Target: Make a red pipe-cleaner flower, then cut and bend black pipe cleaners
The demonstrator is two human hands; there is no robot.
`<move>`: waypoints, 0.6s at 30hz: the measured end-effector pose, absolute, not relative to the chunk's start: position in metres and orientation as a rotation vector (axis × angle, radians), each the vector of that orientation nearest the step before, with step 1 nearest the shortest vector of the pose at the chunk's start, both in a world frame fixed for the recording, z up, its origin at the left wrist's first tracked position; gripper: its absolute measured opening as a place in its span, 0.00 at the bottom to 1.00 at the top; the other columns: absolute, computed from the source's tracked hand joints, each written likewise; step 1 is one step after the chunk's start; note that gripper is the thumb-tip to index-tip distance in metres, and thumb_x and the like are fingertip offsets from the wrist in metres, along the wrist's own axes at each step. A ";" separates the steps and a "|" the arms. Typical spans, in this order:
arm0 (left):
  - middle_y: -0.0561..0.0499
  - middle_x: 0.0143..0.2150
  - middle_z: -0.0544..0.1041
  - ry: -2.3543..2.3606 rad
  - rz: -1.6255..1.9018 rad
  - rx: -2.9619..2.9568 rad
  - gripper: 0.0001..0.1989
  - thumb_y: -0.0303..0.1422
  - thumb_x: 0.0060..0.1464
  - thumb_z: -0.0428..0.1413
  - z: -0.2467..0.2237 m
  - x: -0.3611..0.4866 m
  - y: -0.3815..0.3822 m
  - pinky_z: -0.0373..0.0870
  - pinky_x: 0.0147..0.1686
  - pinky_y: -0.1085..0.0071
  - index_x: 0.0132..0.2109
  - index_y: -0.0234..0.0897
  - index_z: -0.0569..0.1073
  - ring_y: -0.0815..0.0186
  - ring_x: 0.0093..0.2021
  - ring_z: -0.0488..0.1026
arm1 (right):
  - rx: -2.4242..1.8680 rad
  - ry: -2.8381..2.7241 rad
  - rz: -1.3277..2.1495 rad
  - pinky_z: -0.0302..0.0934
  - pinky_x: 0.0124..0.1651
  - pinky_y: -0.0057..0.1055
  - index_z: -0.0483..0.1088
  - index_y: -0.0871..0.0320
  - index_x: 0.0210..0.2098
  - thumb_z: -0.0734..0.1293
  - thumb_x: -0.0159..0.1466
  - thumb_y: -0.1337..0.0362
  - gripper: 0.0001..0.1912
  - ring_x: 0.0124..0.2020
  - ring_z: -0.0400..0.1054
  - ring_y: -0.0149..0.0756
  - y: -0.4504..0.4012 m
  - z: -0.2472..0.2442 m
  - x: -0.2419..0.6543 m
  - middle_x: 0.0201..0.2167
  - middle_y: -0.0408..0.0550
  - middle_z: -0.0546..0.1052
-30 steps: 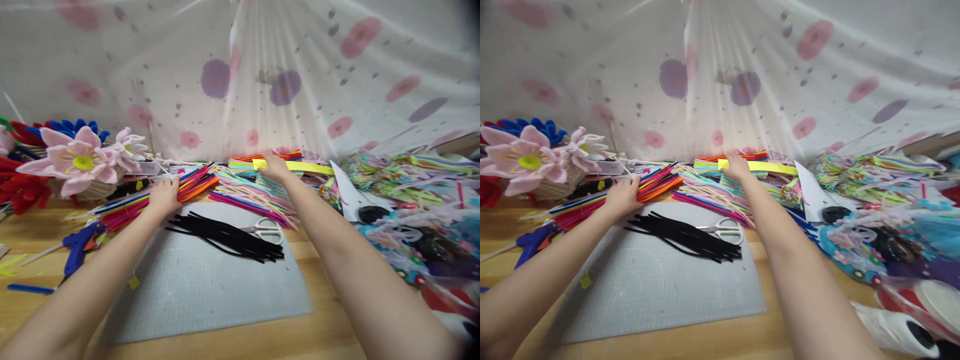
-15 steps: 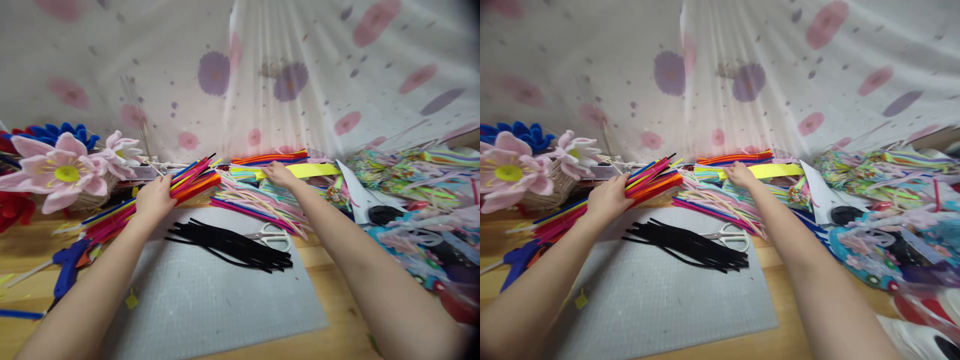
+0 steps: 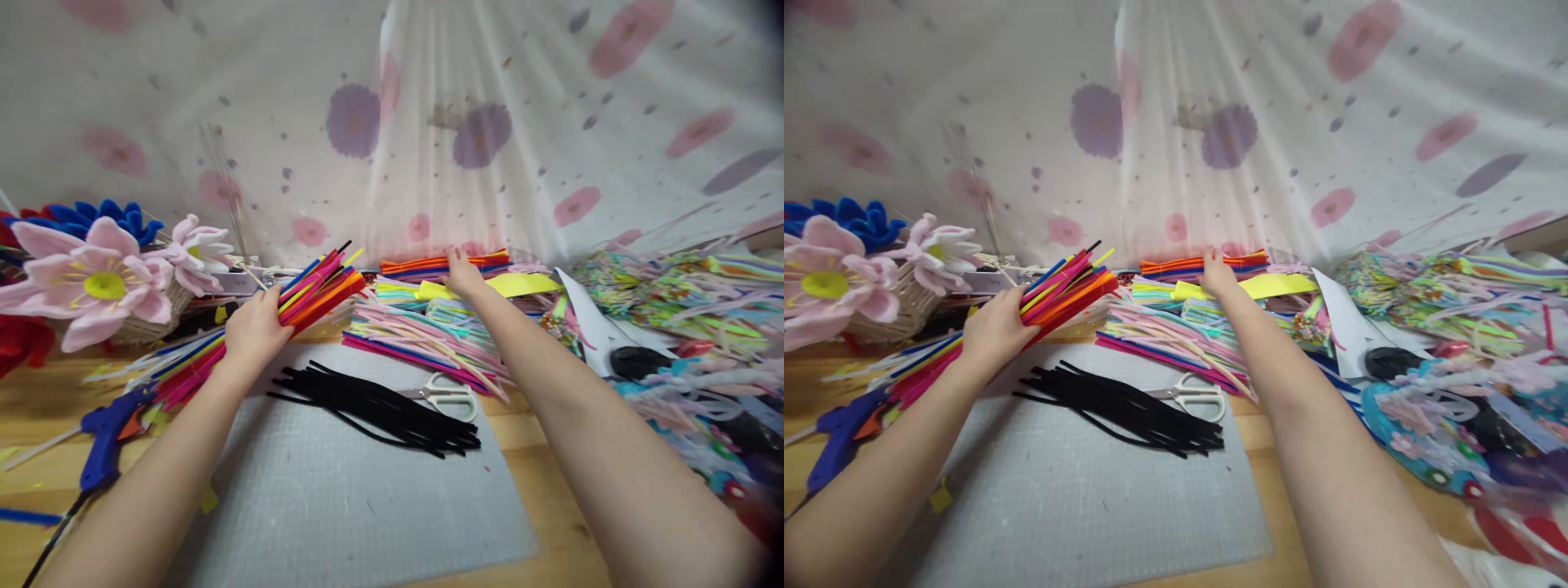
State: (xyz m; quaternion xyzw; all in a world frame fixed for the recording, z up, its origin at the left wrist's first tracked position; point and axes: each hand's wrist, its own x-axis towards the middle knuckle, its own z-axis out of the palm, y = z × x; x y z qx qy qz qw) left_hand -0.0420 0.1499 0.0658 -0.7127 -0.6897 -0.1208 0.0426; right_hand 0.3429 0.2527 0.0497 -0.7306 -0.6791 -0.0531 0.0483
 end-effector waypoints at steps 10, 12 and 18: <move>0.41 0.50 0.72 -2.049 -0.241 -2.206 0.30 0.33 0.47 0.53 0.050 -0.045 0.150 0.67 0.41 0.62 0.59 0.37 0.61 0.51 0.47 0.71 | -2.101 -2.089 -0.677 0.55 0.49 0.48 0.72 0.64 0.45 0.59 0.59 0.69 0.17 0.51 0.60 0.53 0.266 0.073 0.339 0.46 0.64 0.71; 0.41 0.49 0.72 -2.044 -0.223 -2.198 0.30 0.33 0.47 0.52 0.046 -0.044 0.152 0.67 0.41 0.62 0.59 0.37 0.61 0.51 0.47 0.71 | -1.965 -2.037 -0.827 0.51 0.51 0.50 0.71 0.64 0.46 0.58 0.59 0.68 0.17 0.54 0.56 0.54 0.264 0.096 0.345 0.49 0.63 0.69; 0.34 0.51 0.69 -2.069 -0.132 -2.203 0.33 0.33 0.47 0.55 0.039 -0.039 0.157 0.64 0.47 0.57 0.61 0.31 0.59 0.47 0.51 0.68 | -1.919 -2.080 -0.718 0.57 0.45 0.43 0.63 0.65 0.52 0.61 0.59 0.65 0.22 0.46 0.64 0.51 0.235 0.157 0.332 0.45 0.63 0.71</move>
